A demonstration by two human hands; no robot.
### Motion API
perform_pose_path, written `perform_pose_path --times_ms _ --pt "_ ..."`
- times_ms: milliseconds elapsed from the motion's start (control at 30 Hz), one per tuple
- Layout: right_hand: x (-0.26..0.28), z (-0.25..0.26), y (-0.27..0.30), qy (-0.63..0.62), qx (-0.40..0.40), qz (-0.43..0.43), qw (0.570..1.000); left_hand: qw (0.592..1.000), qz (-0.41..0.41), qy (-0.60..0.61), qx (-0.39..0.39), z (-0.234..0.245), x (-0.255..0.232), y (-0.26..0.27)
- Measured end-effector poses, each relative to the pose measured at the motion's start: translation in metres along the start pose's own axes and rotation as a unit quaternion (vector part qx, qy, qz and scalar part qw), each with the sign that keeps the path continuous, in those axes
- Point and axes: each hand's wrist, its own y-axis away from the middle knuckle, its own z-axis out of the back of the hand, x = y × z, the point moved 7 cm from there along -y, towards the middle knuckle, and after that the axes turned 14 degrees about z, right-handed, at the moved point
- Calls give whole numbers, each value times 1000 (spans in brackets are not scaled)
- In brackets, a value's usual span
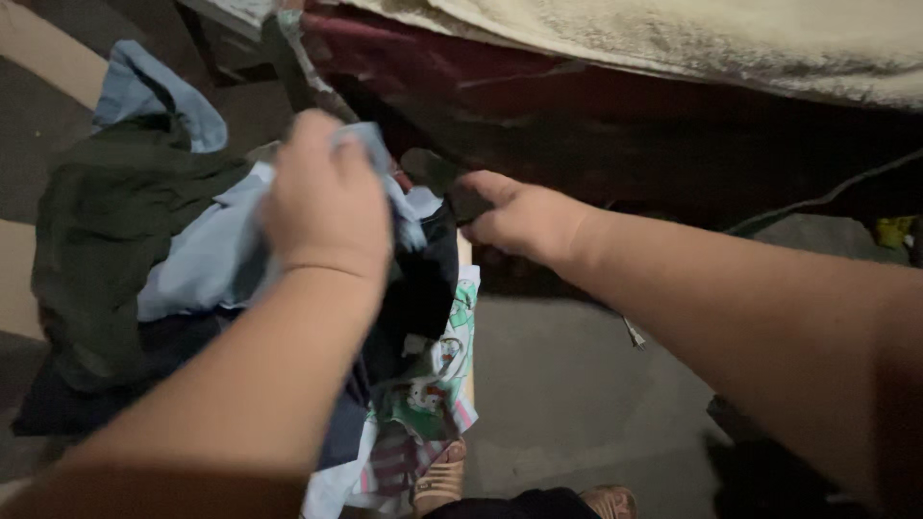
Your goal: The person irons a black t-shirt and then a pair of light blue shorts on a table covered with a towel. They use a steam iron to smooth out wrinkles on both garments, adjusting the fabric with their hands as needed.
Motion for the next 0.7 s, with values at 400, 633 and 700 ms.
perform_pose_path --times_ms 400,633,700 --pt "48 17 68 -512 56 211 831 877 -41 399 264 12 -173 55" --pt "56 33 132 -586 47 12 809 906 257 -249 224 1 -24 34" --pt "47 42 140 -595 18 11 803 843 308 -357 259 -5 29 45"
